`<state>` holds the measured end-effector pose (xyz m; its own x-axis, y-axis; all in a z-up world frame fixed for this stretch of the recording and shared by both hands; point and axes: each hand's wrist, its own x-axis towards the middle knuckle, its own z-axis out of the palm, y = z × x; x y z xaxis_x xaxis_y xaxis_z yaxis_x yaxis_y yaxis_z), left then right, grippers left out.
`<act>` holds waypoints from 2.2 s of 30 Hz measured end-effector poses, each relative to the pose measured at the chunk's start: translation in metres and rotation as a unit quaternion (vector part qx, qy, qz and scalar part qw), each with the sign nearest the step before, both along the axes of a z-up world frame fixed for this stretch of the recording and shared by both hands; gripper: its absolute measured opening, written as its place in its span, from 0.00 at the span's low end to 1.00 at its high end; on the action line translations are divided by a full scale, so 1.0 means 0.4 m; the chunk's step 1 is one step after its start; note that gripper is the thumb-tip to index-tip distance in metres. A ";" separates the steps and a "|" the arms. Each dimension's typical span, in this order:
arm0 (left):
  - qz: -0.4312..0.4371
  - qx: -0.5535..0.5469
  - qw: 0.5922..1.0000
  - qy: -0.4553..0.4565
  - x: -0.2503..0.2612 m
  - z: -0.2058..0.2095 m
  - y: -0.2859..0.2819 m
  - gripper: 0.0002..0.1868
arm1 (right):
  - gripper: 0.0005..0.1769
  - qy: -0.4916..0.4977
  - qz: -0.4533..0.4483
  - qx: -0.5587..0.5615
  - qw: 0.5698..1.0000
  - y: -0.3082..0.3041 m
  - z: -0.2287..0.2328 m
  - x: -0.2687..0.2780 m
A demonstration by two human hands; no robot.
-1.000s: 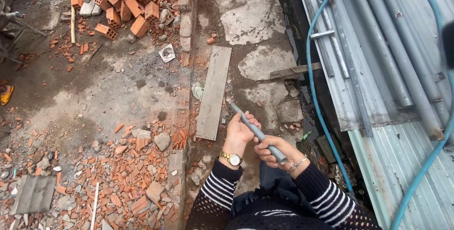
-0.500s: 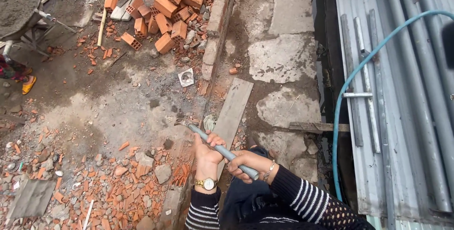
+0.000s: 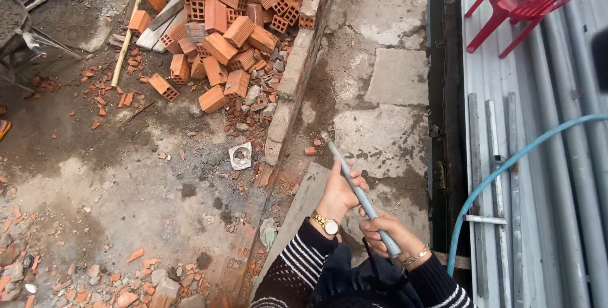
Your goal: Use a hammer to break bricks into smaller pieces at a construction site.
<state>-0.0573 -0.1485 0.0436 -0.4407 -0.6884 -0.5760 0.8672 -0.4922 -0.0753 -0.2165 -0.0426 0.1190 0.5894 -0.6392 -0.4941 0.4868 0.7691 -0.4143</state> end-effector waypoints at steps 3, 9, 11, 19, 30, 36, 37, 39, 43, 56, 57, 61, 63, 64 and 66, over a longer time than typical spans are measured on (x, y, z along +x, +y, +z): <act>-0.035 -0.031 0.999 -0.008 -0.070 0.094 -0.117 0.23 | 0.14 0.015 -0.047 -0.031 0.998 -0.093 0.009 -0.038; -0.076 -0.028 0.997 0.015 -0.154 0.098 -0.342 0.23 | 0.16 0.099 -0.018 -0.066 0.993 -0.317 -0.022 -0.120; -0.050 -0.030 0.998 0.020 -0.185 0.051 -0.448 0.24 | 0.15 0.097 -0.003 -0.070 0.993 -0.438 -0.037 -0.159; 0.067 -0.017 0.998 -0.014 -0.227 -0.010 -0.945 0.25 | 0.10 0.086 0.101 -0.115 0.984 -1.032 -0.114 -0.260; 0.287 0.100 0.953 -0.017 -0.109 -0.310 -1.259 0.22 | 0.14 0.131 0.372 -0.012 0.919 -1.595 -0.223 -0.171; 0.360 0.102 0.927 0.021 -0.014 -0.415 -1.520 0.20 | 0.13 0.118 0.426 -0.014 0.897 -1.911 -0.338 -0.053; 0.363 0.103 0.925 0.027 0.010 -0.418 -1.578 0.20 | 0.13 0.123 0.430 -0.013 0.894 -1.968 -0.335 -0.022; 0.373 0.090 0.923 0.026 0.023 -0.408 -1.681 0.19 | 0.14 0.181 0.459 -0.075 0.866 -2.080 -0.309 0.012; 0.400 0.140 0.903 -0.070 0.088 -0.345 -1.912 0.25 | 0.16 0.263 0.565 -0.182 0.761 -2.339 -0.389 0.107; 0.200 0.160 0.883 -0.392 0.340 -0.397 -2.257 0.19 | 0.18 0.453 0.472 -0.351 0.670 -2.702 -0.742 0.374; 0.149 0.133 0.886 -0.419 0.357 -0.412 -2.266 0.29 | 0.16 0.491 0.474 -0.359 0.637 -2.739 -0.756 0.389; 0.184 0.259 0.847 -0.426 0.421 -0.703 -2.267 0.29 | 0.21 0.499 0.515 -0.355 0.600 -2.895 -0.937 0.492; 0.247 0.311 0.809 -0.433 0.494 -0.895 -2.269 0.25 | 0.28 0.492 0.508 -0.406 0.578 -2.981 -1.005 0.574; 0.251 0.315 0.808 -0.430 0.535 -0.903 -2.291 0.25 | 0.28 0.491 0.513 -0.407 0.575 -3.014 -1.005 0.610; 0.320 0.325 0.760 -0.463 0.618 -0.935 -2.328 0.17 | 0.31 0.489 0.507 -0.448 0.551 -3.069 -1.020 0.680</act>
<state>0.1899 -1.0795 -0.3302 0.6668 -0.0287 -0.7447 0.7421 -0.0662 0.6670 0.0556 -1.2702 -0.2891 0.6004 -0.4715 -0.6460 -0.7970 -0.2866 -0.5316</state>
